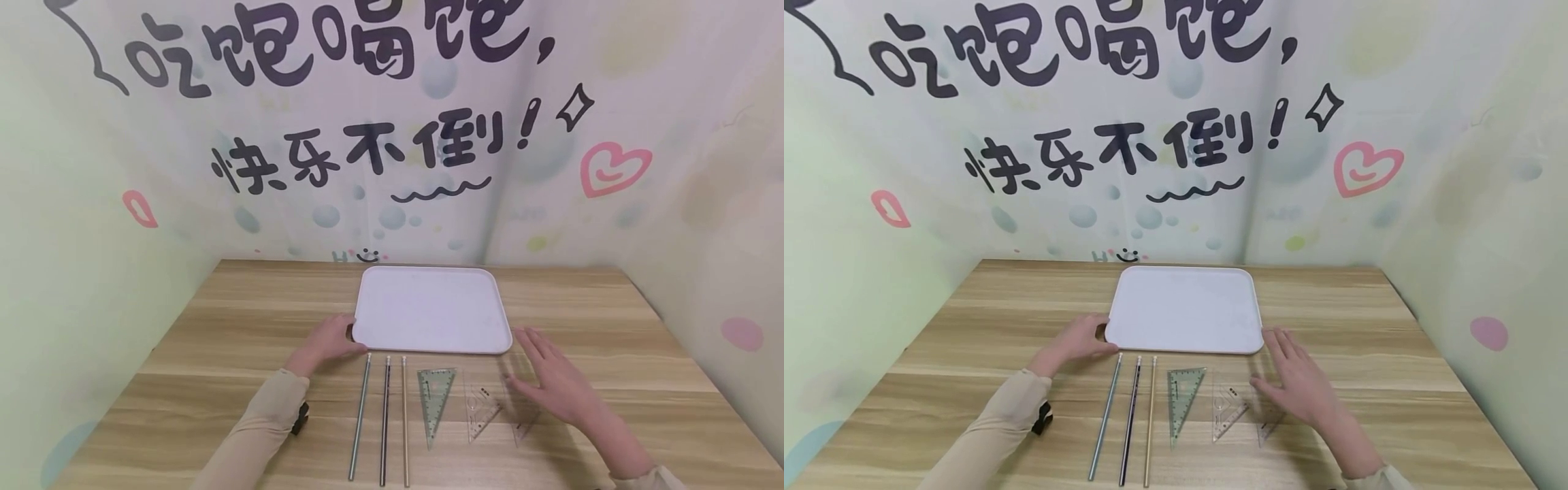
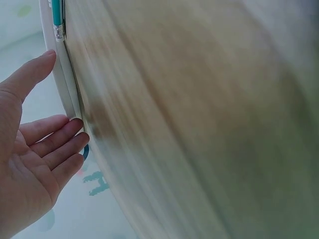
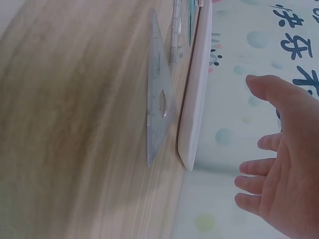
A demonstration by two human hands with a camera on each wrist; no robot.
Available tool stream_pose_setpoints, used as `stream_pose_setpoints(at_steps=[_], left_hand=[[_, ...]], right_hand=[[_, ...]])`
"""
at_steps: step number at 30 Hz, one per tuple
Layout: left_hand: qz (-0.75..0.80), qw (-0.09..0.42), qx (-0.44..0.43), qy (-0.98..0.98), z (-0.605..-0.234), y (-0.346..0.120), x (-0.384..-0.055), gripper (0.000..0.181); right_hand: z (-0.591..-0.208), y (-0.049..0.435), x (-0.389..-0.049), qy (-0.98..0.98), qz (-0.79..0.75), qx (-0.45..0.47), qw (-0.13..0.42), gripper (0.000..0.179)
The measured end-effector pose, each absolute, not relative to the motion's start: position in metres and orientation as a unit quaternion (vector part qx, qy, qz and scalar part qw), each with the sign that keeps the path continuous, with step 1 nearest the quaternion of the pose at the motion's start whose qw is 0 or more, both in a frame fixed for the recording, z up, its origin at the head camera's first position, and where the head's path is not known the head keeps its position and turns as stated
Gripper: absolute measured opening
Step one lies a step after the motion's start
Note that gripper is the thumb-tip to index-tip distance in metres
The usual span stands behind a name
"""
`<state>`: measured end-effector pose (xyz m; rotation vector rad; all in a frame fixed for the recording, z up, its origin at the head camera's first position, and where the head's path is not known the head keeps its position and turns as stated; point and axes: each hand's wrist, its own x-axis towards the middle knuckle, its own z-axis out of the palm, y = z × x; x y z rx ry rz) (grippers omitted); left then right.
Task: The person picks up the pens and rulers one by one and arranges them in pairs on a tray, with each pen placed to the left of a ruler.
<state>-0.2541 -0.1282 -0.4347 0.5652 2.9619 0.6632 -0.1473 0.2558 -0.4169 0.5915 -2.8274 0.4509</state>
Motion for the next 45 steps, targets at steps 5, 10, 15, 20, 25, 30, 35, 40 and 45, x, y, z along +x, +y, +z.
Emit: stream_pose_setpoints(at_steps=[5,10,15,20,25,30,35,40,45], left_hand=[[0.223,0.03,0.183,0.957,-0.436,-0.128,-0.255,0.03],[0.234,0.04,0.177,0.955,-0.436,-0.128,-0.256,0.03],[0.236,0.046,0.169,0.956,-0.435,-0.127,-0.256,0.03],[0.239,0.048,0.171,0.955,-0.435,-0.127,-0.256,0.03],[0.244,0.051,0.165,0.954,-0.434,-0.127,-0.256,0.029],[0.247,0.052,0.164,0.954,-0.434,-0.127,-0.256,0.028],[0.245,0.052,0.163,0.954,-0.433,-0.128,-0.254,0.029],[0.244,0.05,0.166,0.954,-0.433,-0.13,-0.254,0.029],[0.238,0.044,0.172,0.955,-0.433,-0.129,-0.255,0.029]], right_hand=[[-0.417,0.253,-0.149,-0.957,0.16,0.21,0.118,0.077],[-0.417,0.252,-0.149,-0.957,0.155,0.212,0.127,0.077],[-0.416,0.251,-0.149,-0.956,0.152,0.212,0.132,0.077],[-0.416,0.25,-0.148,-0.956,0.148,0.215,0.131,0.077],[-0.414,0.247,-0.146,-0.957,0.148,0.216,0.123,0.077],[-0.412,0.245,-0.145,-0.958,0.15,0.211,0.123,0.077],[-0.411,0.242,-0.144,-0.96,0.147,0.208,0.119,0.078],[-0.411,0.237,-0.144,-0.958,0.154,0.211,0.116,0.077],[-0.41,0.233,-0.144,-0.956,0.16,0.213,0.12,0.077]])
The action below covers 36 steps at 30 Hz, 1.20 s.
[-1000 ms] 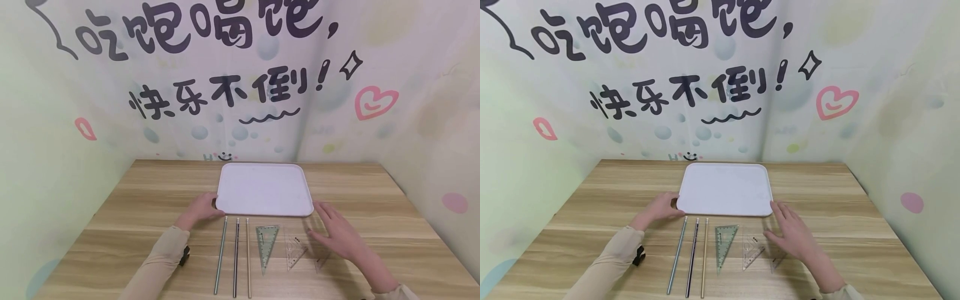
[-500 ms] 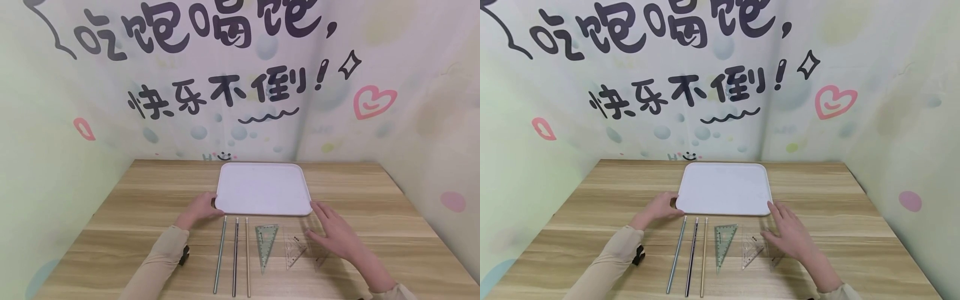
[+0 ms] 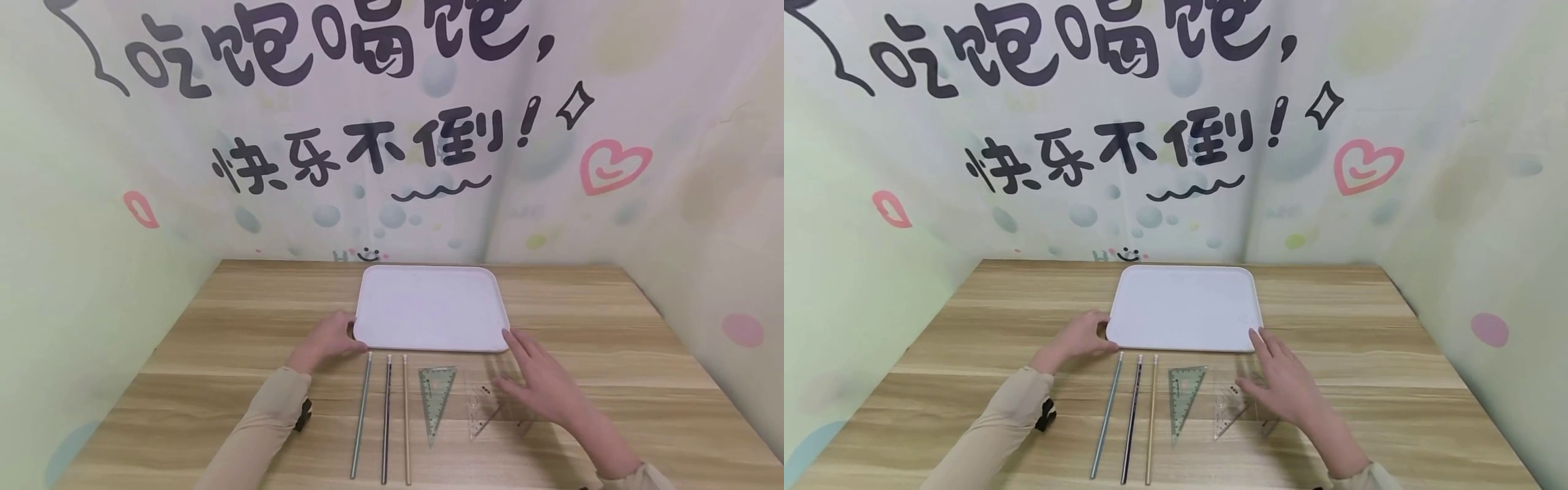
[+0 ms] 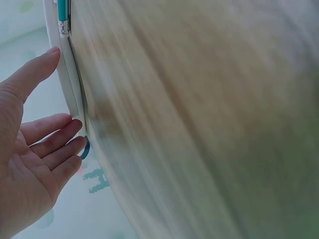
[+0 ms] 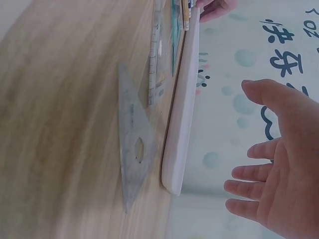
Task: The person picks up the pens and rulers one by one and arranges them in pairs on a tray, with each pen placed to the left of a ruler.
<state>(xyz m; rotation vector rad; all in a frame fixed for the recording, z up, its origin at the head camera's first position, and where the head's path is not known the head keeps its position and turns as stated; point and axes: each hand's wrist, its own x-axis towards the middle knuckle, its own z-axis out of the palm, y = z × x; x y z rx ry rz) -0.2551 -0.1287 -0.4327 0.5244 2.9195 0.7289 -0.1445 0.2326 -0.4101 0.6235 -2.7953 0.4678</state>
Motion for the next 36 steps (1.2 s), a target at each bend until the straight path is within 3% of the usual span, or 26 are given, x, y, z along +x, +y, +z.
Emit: stream_pose_setpoints(at_steps=[8,36], left_hand=[[0.234,0.043,0.171,0.956,-0.432,-0.128,-0.255,0.031],[0.237,0.033,0.18,0.954,-0.432,-0.127,-0.256,0.034]], right_hand=[[-0.405,0.222,-0.142,-0.958,0.166,0.21,0.106,0.078],[-0.404,0.181,-0.13,-0.964,0.153,0.168,0.138,0.074]])
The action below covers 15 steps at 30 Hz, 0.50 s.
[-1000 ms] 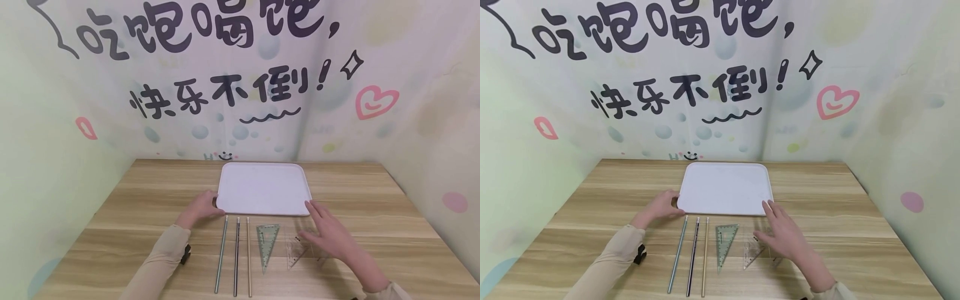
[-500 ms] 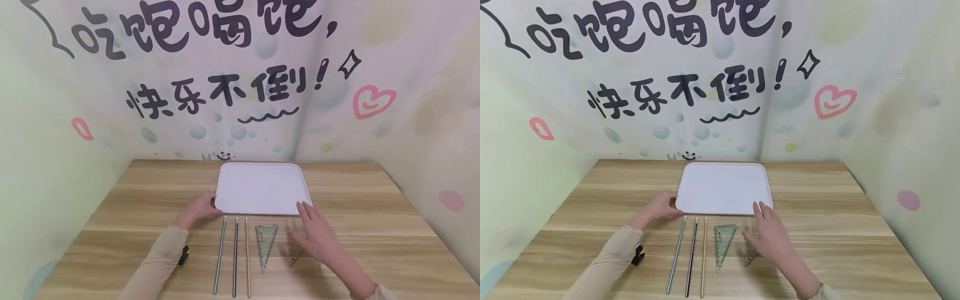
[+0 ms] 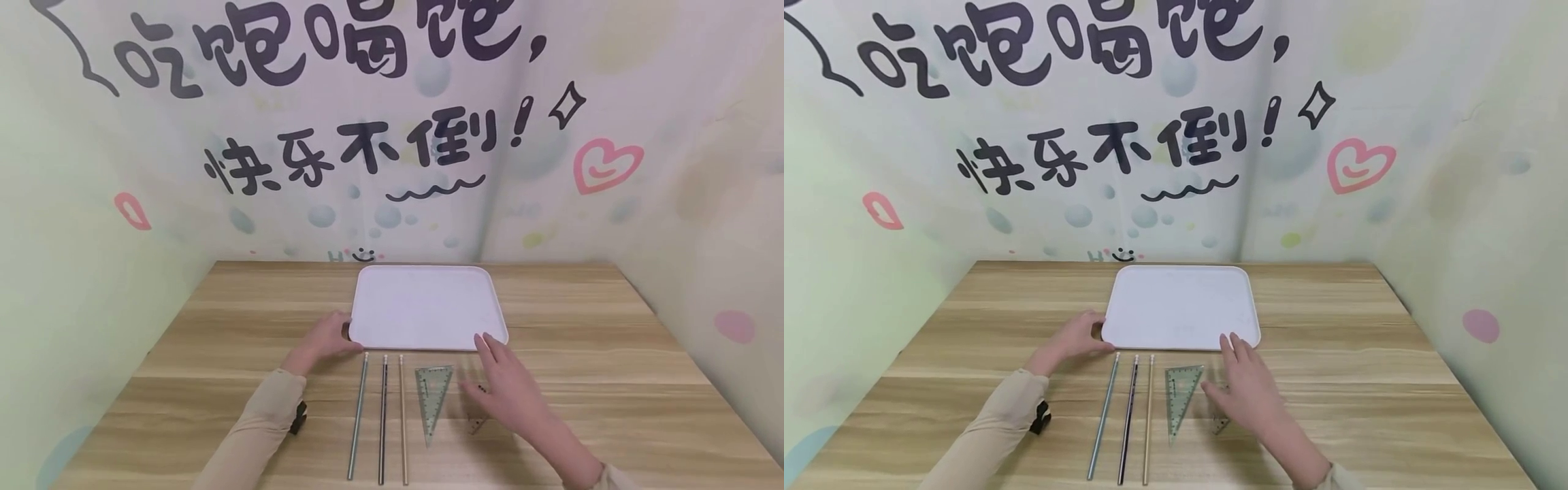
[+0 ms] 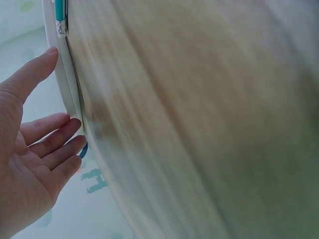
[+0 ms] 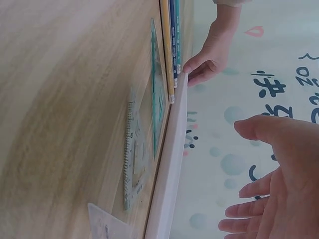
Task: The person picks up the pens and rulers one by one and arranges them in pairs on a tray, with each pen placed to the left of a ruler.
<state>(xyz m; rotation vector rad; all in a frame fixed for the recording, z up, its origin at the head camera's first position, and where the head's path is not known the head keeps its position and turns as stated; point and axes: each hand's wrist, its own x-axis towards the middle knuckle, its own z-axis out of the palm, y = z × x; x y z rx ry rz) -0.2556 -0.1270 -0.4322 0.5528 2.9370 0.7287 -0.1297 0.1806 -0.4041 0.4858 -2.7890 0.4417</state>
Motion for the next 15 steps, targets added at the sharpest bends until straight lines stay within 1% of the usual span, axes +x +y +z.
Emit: stream_pose_setpoints(at_steps=[8,15], left_hand=[[0.248,0.035,0.183,0.951,-0.437,-0.129,-0.258,0.028],[0.242,0.035,0.179,0.953,-0.437,-0.13,-0.258,0.029]], right_hand=[[-0.405,0.177,-0.127,-0.962,0.147,0.179,0.144,0.074],[-0.407,0.169,-0.124,-0.963,0.132,0.186,0.144,0.078]])
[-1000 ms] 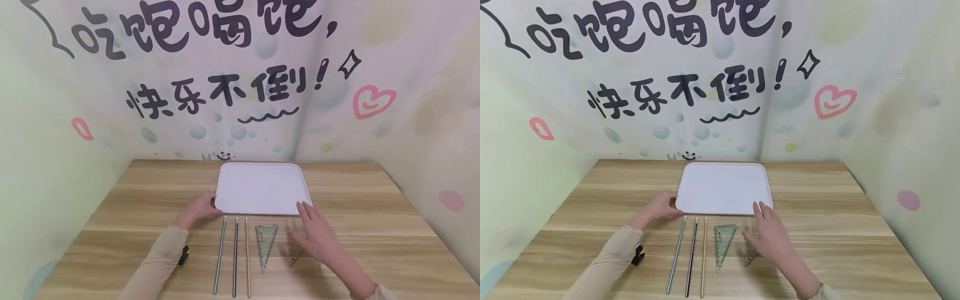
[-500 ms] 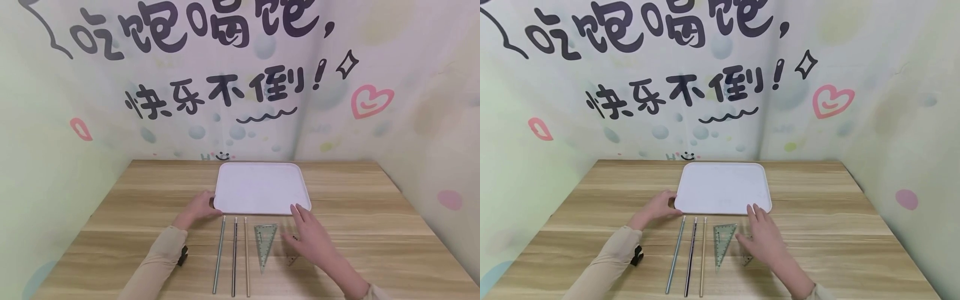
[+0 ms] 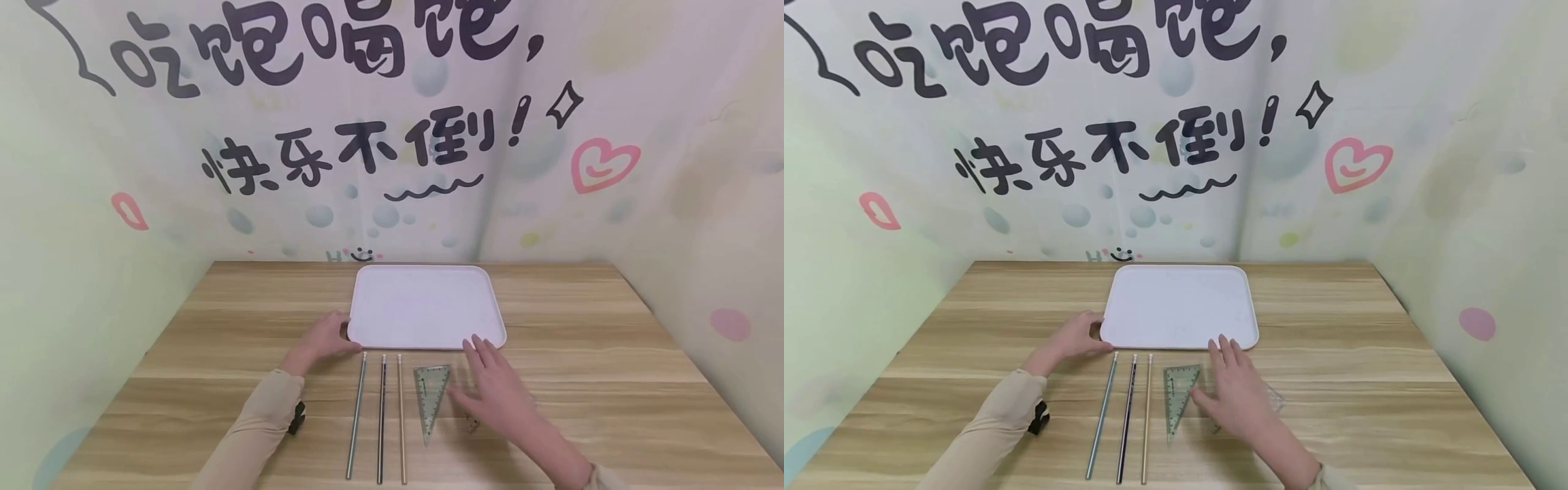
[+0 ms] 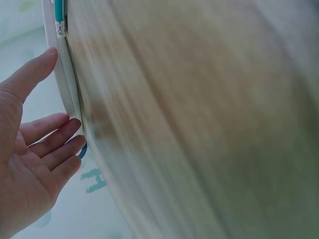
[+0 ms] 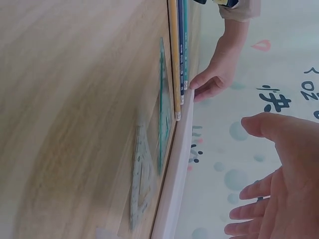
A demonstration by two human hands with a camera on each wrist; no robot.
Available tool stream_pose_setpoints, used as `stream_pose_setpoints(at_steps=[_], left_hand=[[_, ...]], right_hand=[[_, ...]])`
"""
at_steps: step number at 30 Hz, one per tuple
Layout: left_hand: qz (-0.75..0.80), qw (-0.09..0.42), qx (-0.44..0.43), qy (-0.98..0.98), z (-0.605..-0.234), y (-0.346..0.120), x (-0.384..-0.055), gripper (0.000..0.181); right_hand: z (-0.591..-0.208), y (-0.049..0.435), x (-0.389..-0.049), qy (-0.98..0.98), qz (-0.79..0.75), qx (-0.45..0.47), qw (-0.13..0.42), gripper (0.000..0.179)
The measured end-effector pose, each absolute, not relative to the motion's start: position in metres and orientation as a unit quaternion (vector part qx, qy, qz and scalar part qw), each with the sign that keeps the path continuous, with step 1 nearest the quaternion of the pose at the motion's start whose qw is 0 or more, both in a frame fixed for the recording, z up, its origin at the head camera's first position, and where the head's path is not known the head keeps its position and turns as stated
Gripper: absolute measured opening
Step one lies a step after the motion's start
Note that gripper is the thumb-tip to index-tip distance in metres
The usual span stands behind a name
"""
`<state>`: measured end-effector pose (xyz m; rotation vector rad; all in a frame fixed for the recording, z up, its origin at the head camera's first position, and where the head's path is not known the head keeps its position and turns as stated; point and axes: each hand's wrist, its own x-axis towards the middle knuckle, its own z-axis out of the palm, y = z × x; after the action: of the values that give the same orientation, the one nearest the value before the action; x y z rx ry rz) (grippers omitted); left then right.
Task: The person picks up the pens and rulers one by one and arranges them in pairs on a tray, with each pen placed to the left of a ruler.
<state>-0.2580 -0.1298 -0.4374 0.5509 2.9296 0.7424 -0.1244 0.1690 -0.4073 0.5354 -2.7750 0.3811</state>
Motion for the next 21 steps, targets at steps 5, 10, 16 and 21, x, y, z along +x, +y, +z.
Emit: stream_pose_setpoints(at_steps=[5,10,16,21], left_hand=[[0.24,0.035,0.178,0.954,-0.436,-0.13,-0.258,0.03],[0.237,0.034,0.181,0.954,-0.438,-0.13,-0.258,0.03],[0.24,0.034,0.179,0.954,-0.438,-0.13,-0.258,0.029],[0.241,0.035,0.178,0.953,-0.437,-0.13,-0.257,0.029]], right_hand=[[-0.409,0.163,-0.123,-0.96,0.147,0.187,0.145,0.078],[-0.412,0.155,-0.121,-0.963,0.144,0.189,0.128,0.081],[-0.415,0.144,-0.116,-0.971,0.133,0.179,0.081,0.084],[-0.415,0.135,-0.112,-0.972,0.132,0.184,0.061,0.086]])
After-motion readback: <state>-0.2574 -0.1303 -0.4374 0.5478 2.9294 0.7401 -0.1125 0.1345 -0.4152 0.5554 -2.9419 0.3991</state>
